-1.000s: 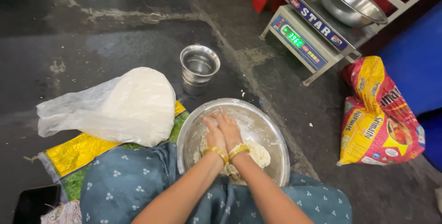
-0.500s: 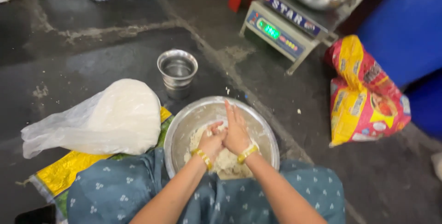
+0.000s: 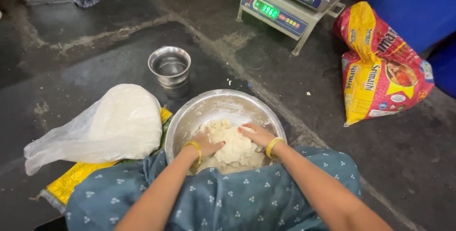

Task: Manually kneading dough in a large metal bowl on the floor.

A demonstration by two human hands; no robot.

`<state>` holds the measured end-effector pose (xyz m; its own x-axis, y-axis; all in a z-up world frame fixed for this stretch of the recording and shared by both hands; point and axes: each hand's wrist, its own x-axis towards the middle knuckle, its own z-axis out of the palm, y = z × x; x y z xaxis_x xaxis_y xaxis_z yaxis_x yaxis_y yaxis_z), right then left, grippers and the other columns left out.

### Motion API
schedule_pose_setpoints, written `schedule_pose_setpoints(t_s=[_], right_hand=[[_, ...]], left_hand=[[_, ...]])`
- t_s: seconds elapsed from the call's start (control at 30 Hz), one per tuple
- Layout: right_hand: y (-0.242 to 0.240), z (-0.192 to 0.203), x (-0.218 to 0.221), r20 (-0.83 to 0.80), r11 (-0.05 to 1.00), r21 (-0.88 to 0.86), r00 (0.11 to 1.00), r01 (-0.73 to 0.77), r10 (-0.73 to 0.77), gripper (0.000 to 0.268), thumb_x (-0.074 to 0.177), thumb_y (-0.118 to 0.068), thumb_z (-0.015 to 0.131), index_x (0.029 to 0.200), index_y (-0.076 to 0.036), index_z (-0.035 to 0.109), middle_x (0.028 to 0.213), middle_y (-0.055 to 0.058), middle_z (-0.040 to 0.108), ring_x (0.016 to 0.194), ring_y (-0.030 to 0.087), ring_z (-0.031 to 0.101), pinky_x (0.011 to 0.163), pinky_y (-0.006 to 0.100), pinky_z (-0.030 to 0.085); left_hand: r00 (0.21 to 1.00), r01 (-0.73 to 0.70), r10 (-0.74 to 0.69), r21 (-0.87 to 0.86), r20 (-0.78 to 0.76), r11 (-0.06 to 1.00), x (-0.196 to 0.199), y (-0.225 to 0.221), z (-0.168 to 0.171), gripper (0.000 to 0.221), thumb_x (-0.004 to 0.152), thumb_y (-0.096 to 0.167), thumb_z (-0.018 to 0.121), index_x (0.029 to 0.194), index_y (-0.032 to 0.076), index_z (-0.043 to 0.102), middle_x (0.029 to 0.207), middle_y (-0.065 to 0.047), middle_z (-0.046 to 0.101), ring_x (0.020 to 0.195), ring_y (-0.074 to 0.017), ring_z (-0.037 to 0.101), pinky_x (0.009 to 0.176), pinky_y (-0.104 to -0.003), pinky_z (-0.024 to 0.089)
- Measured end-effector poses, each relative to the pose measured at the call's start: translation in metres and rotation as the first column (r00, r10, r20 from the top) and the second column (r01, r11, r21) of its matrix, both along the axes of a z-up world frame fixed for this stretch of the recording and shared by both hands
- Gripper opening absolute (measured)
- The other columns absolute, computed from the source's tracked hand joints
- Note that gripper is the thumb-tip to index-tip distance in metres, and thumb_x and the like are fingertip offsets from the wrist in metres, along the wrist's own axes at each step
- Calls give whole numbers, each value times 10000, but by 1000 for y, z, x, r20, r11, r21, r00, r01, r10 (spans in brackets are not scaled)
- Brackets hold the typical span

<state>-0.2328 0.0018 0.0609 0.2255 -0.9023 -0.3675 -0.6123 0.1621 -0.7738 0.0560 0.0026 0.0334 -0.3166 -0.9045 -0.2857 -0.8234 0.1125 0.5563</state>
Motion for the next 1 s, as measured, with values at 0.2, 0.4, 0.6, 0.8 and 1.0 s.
schedule_pose_setpoints(t_s=[0.2, 0.4, 0.6, 0.8, 1.0], right_hand=[[36, 44, 33, -441, 861, -316, 865, -400, 240, 854, 758, -460, 858, 1486, -200, 494, 1487, 318, 388, 1326, 475, 434, 1115, 523, 357], [39, 112, 78, -553, 818, -104, 716, -566, 426, 1102, 674, -259, 801, 1627, -222, 251, 1669, 305, 176, 1290, 491, 442, 987, 516, 507], [-61, 91, 87, -486, 828, -12, 727, -560, 485, 1181, 628, -362, 854, 1596, -199, 196, 1532, 269, 350, 1294, 500, 455, 998, 531, 485], [-95, 34, 78, -495, 894, -39, 786, -447, 371, 701, 711, -438, 784, 1338, -203, 575, 1290, 164, 610, 1209, 370, 591, 969, 509, 511], [-97, -7, 70, -396, 839, -407, 897, -361, 195, 709, 645, -425, 811, 1256, -123, 613, 1131, 154, 700, 1038, 389, 660, 880, 506, 520]], left_hand=[[989, 145, -149, 285, -8, 948, 8, 5, -14, 1575, 615, 883, 727, 1580, -60, -86, 1656, -344, -88, 1562, -442, 25, 1272, -394, 132], [985, 106, -141, 291, 104, 951, -15, 9, 59, 1705, 496, 660, 934, 1593, 31, -211, 1682, -277, -15, 1545, -413, 145, 1245, -446, 195], [999, 53, -47, 331, -26, 942, -25, -43, 50, 1325, 504, 532, 908, 1560, 198, 179, 1550, -133, 470, 1364, -334, 503, 1128, -374, 425], [995, 67, -81, 184, 66, 981, -35, -68, 45, 509, 693, 483, 826, 1119, 220, 736, 1141, -109, 724, 1070, -350, 671, 931, -447, 533], [962, -221, 189, 156, 197, 963, -31, -58, 11, 469, 647, 463, 856, 882, 65, 782, 952, -179, 740, 966, -343, 727, 872, -427, 583]])
